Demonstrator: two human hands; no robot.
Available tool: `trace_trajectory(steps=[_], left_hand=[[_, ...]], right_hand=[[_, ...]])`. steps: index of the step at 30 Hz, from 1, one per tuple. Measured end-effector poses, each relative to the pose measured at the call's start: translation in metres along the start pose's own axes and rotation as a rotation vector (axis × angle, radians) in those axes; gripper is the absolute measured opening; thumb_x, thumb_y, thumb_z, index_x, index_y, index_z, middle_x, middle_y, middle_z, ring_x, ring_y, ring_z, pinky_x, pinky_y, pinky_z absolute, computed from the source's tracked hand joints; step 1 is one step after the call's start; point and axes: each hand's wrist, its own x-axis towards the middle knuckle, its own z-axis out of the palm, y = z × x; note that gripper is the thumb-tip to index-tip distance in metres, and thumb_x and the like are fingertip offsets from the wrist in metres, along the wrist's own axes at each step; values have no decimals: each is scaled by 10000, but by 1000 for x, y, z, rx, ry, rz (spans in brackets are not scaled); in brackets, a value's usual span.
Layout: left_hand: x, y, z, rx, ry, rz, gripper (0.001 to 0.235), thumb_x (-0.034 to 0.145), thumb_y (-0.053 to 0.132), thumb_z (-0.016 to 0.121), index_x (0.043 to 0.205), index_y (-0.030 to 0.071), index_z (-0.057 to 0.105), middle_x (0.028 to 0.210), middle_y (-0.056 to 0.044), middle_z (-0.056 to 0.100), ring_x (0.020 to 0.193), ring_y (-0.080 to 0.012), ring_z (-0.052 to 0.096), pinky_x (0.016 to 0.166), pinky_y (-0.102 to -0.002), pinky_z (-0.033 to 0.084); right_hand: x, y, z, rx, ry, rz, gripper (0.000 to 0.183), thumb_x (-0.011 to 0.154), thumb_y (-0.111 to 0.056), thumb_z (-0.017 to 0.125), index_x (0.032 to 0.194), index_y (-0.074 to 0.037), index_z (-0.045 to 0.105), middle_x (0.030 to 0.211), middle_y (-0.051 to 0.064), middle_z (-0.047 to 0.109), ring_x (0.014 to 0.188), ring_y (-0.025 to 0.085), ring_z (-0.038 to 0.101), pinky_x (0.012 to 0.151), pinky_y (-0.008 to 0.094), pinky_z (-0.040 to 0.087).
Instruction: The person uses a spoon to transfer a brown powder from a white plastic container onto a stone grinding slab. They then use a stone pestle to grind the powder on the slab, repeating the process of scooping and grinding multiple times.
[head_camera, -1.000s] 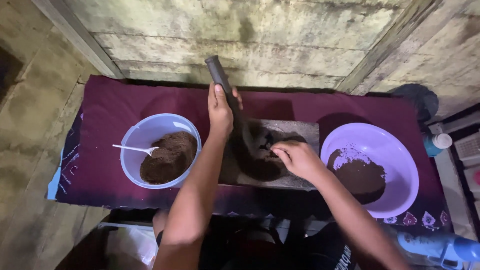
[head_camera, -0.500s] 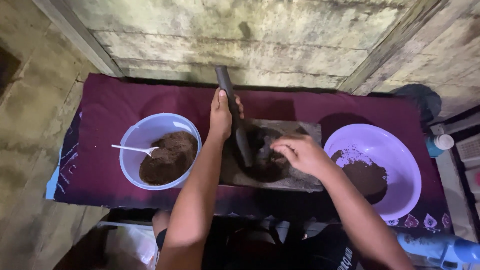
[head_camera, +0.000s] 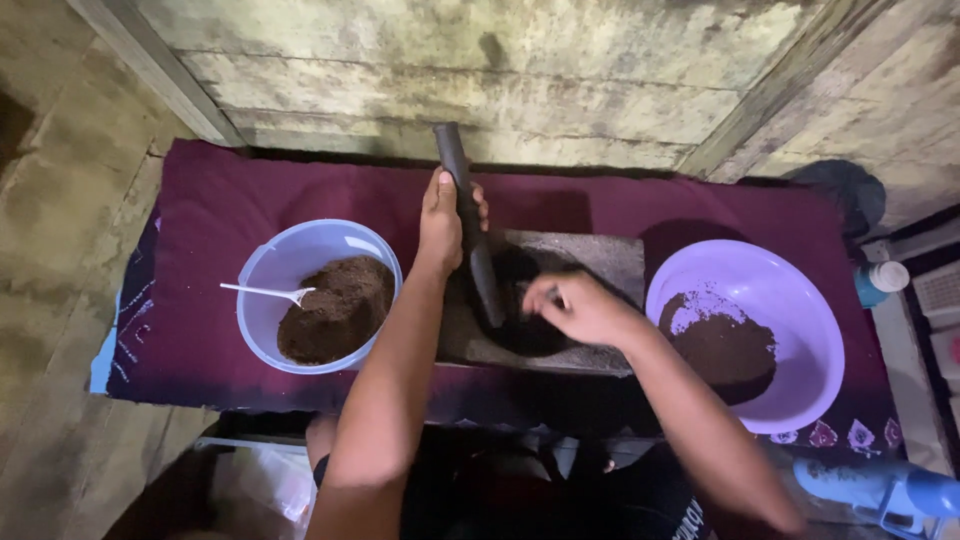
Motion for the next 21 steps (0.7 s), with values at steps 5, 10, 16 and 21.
trace_trajectory(steps=[5,10,16,21], left_hand=[[4,-9,-6,-28,-18,19,410,1140,297,222,1315,70,515,793,-89,604,648,-207,629,502,-349,598],[4,-12,-6,-48,-23,28,398,1141,284,233,1292,63,528,793,-91,603,647,-209,622,485,-346,591],[3,-8,-5,-38,-41,39,396,1139,282,218,1282,76,525,800,-91,593,655,-210,619,492,-344,588],[0,-7,-4,-7,-37,42,409,1137,285,213,1318,71,510,788,-82,599,639,-206,630,494,-342,597]], right_hand=[[-9,-37,-33,-68,145,0,141,912,-37,654,1006,-52,757,823,127,790,767,257,763,716,369,578],[1,10,-25,-27,351,-146,108,938,-49,725,1010,-79,800,823,89,774,715,194,751,692,298,601],[-8,24,-13,-395,130,-244,171,985,-176,614,938,-134,774,899,83,782,856,296,753,773,384,596],[-37,46,10,-449,185,-84,216,986,-174,568,832,-146,717,700,61,719,699,252,722,681,348,584]])
